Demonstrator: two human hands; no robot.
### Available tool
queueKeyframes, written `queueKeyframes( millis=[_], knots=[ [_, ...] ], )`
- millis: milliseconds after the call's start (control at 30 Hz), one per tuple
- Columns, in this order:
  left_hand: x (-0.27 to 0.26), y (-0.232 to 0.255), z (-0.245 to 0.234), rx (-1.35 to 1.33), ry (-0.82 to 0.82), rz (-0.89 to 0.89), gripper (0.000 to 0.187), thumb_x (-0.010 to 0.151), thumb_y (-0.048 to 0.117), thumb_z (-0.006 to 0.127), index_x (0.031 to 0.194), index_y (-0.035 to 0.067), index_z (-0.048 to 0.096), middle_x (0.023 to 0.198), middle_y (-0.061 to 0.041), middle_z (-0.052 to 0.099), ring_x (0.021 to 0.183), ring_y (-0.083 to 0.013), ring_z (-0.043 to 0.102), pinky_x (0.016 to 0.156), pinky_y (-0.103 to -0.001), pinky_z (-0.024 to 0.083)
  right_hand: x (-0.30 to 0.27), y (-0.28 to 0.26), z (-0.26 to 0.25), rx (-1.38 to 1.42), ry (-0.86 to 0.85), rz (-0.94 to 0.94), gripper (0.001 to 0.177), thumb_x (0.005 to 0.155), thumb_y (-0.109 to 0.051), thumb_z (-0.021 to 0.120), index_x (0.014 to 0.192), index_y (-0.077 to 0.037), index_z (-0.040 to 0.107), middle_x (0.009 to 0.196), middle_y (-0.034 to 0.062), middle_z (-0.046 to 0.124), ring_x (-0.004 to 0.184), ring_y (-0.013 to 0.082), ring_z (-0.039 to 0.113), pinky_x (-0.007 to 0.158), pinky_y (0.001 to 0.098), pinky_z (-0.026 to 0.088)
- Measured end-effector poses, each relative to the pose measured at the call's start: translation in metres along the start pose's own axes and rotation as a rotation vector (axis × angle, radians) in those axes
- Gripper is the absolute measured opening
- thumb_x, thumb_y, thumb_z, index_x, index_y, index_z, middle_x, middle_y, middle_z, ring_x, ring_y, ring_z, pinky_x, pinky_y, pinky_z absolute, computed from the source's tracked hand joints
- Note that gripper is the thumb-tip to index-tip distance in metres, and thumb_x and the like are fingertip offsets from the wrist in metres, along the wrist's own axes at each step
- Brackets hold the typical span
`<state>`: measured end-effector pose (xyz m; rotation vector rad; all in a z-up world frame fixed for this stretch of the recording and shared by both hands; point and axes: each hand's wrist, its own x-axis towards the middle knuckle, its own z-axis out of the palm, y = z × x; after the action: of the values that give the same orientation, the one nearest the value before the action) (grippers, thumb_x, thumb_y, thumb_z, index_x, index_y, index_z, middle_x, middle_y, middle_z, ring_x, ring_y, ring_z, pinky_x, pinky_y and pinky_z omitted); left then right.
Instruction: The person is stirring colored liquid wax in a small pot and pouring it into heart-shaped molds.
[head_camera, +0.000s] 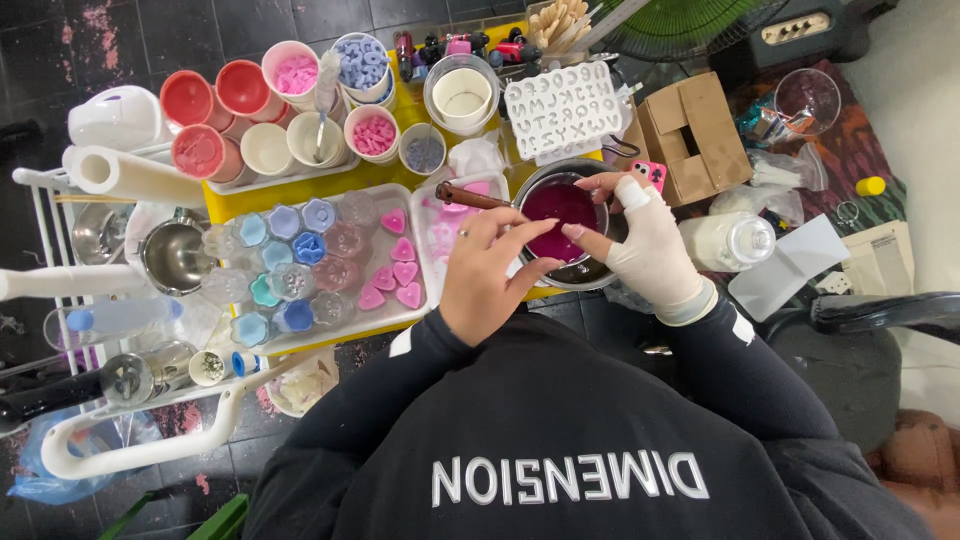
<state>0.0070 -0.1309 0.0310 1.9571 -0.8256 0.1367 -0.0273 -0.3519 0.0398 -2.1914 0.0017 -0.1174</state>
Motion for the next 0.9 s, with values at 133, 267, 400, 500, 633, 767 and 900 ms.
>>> queueKeyframes(
  millis=[133, 267, 400, 500, 633, 767, 900],
  knots=[
    [0.015, -0.006, 0.015, -0.035, -0.023, 0.071, 0.04, 0.084, 0.024, 0.082, 0.121, 0.01, 0.073, 0.112, -0.008, 0.062, 0.104, -0.0296, 0.059, 0.091, -0.04, 0.048, -0.003, 0.006, -0.003, -0.025, 0.001, 0.012, 0.056, 0.082, -0.024, 0.086, 0.13, -0.007, 0.063, 0.115, 0.01, 0.059, 0.111, 0.0229, 0.058, 0.097, 0.0349, 0.047],
    [0.018, -0.021, 0.025, -0.038, -0.048, 0.114, 0.023, 0.086, 0.018, 0.082, 0.107, 0.014, 0.075, 0.104, -0.002, 0.066, 0.1, -0.0247, 0.062, 0.092, -0.039, 0.048, -0.002, 0.004, -0.006, -0.066, 0.008, 0.013, 0.067, 0.075, -0.027, 0.089, 0.132, -0.006, 0.06, 0.118, 0.0119, 0.056, 0.113, 0.0262, 0.055, 0.099, 0.0377, 0.046],
    [0.021, -0.026, 0.028, -0.064, -0.037, 0.118, 0.019, 0.085, 0.017, 0.083, 0.103, 0.015, 0.078, 0.099, 0.0, 0.069, 0.096, -0.022, 0.064, 0.089, -0.036, 0.05, 0.0, 0.007, -0.005, -0.072, 0.039, -0.031, 0.069, 0.073, -0.029, 0.091, 0.13, -0.006, 0.06, 0.12, 0.0125, 0.055, 0.115, 0.0272, 0.055, 0.101, 0.0388, 0.046],
    [0.024, -0.027, 0.028, -0.087, -0.013, 0.123, 0.018, 0.085, 0.017, 0.083, 0.103, 0.014, 0.078, 0.097, 0.0, 0.07, 0.093, -0.0215, 0.064, 0.086, -0.034, 0.051, 0.003, 0.006, -0.003, -0.071, 0.029, 0.004, 0.068, 0.073, -0.03, 0.091, 0.131, -0.008, 0.062, 0.119, 0.0104, 0.056, 0.111, 0.0252, 0.057, 0.098, 0.0374, 0.048],
    [0.027, -0.025, 0.025, -0.113, -0.023, 0.106, 0.017, 0.086, 0.016, 0.082, 0.103, 0.015, 0.078, 0.096, 0.0, 0.071, 0.092, -0.0202, 0.064, 0.086, -0.034, 0.051, 0.007, 0.004, -0.003, -0.066, 0.038, -0.022, 0.069, 0.07, -0.027, 0.092, 0.129, -0.007, 0.062, 0.118, 0.01, 0.056, 0.11, 0.0252, 0.057, 0.097, 0.0373, 0.048],
    [0.029, -0.027, 0.026, -0.168, -0.036, 0.062, 0.013, 0.088, 0.015, 0.081, 0.1, 0.014, 0.078, 0.094, 0.0, 0.074, 0.088, -0.0198, 0.064, 0.084, -0.033, 0.05, 0.007, 0.007, -0.001, -0.087, 0.067, -0.068, 0.067, 0.069, -0.02, 0.089, 0.129, -0.007, 0.062, 0.117, 0.0102, 0.055, 0.11, 0.0254, 0.056, 0.099, 0.0373, 0.048],
    [0.032, -0.021, 0.026, -0.195, -0.012, 0.025, 0.01, 0.09, 0.014, 0.08, 0.099, 0.012, 0.076, 0.095, -0.001, 0.075, 0.088, -0.0201, 0.065, 0.082, -0.032, 0.05, 0.007, 0.002, -0.001, -0.123, 0.106, -0.057, 0.064, 0.069, -0.018, 0.089, 0.127, -0.007, 0.064, 0.116, 0.0096, 0.057, 0.109, 0.0259, 0.056, 0.099, 0.0386, 0.047]
  ],
)
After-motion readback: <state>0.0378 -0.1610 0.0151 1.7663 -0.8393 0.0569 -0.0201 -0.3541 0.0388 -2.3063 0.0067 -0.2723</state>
